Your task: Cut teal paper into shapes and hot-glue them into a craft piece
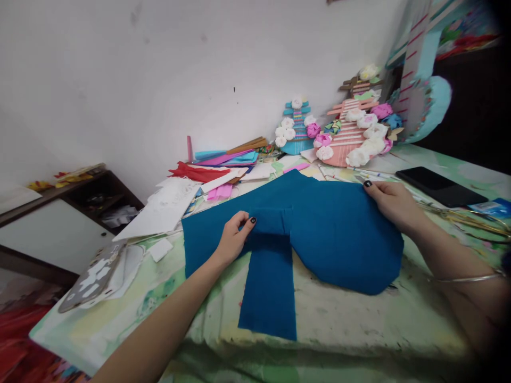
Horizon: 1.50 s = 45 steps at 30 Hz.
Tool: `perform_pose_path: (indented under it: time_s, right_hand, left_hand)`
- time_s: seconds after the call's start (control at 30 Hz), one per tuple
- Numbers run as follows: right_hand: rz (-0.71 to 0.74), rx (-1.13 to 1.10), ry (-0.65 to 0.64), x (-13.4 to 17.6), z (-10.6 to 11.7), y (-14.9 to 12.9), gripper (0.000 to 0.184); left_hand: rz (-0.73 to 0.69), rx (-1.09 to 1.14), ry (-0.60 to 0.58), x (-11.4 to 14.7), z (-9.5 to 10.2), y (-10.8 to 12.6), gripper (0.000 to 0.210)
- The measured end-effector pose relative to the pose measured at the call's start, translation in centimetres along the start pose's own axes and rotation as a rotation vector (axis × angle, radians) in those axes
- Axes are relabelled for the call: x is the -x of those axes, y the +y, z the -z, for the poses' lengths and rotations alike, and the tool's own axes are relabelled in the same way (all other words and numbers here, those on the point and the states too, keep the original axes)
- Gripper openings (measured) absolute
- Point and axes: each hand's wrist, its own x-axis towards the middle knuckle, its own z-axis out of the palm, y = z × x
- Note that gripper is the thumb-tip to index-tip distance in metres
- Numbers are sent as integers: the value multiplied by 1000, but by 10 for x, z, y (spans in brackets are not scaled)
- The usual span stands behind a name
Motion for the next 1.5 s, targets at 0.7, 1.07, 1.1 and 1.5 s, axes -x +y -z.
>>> perform_pose_path:
  time_s: [0.7, 1.07, 1.1, 1.5]
  right_hand:
    - [82, 93, -90, 4, -2, -3, 44]
    - [34, 14, -224, 13, -7, -13, 57]
    - [33, 6, -238, 15, -8, -14, 59]
    - [112, 19, -353, 17, -12, -16, 62]
  left_hand:
    - [-198, 186, 25, -3, 8, 8, 61]
    - [-154, 76, 5, 8, 8, 24, 29]
    - [-173, 48, 10, 9, 8, 26, 22]
    - [-675, -167, 434, 15, 12, 35, 17]
